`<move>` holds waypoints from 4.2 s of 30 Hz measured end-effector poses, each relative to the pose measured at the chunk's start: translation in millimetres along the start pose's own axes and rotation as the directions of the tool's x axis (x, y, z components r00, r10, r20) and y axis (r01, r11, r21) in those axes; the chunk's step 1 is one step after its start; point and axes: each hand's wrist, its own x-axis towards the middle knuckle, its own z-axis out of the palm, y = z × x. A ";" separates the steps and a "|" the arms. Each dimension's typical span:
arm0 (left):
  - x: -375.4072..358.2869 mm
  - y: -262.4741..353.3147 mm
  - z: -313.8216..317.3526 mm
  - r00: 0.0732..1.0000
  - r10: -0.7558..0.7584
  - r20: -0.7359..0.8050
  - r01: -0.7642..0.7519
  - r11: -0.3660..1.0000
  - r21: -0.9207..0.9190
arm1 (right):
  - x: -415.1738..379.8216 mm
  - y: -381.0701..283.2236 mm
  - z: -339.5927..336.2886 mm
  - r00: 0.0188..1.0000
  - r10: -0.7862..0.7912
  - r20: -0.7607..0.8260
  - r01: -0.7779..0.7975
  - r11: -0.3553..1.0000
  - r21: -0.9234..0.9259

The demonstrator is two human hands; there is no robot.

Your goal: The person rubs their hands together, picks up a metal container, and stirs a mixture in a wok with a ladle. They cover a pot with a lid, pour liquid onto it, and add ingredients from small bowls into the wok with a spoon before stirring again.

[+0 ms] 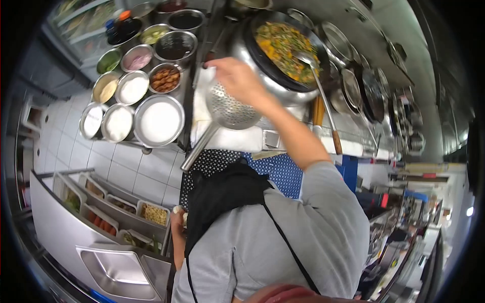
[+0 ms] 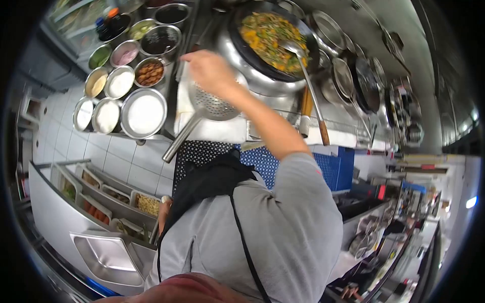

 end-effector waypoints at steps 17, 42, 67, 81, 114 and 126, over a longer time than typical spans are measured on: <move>-113.8 238.0 211.2 0.740 0.264 0.618 -0.122 0.957 -0.263 | -253.0 193.6 -275.1 0.812 0.553 -0.186 -0.578 0.804 -0.137; -112.1 451.6 495.6 0.794 0.307 0.524 -0.093 0.914 -0.394 | -235.3 130.2 -318.5 0.761 0.649 0.009 -0.605 0.714 -0.352; -121.9 452.9 501.9 0.869 0.249 0.427 -0.086 0.927 -0.365 | -463.9 301.7 -32.9 -0.204 0.918 0.339 -0.040 -0.354 0.934; -131.6 452.1 500.3 0.848 0.327 0.417 -0.160 0.908 -0.388 | -493.7 325.6 -5.6 -0.246 0.935 0.255 -0.070 -0.280 0.957; -130.9 452.9 503.1 0.847 0.365 0.386 -0.163 0.870 -0.466 | -45.8 298.2 -270.6 0.592 0.789 0.164 -0.755 0.471 0.456; -129.0 449.8 500.1 0.832 0.332 0.444 -0.107 0.882 -0.459 | -169.9 163.2 -310.3 0.859 0.491 0.146 -0.359 0.780 -0.512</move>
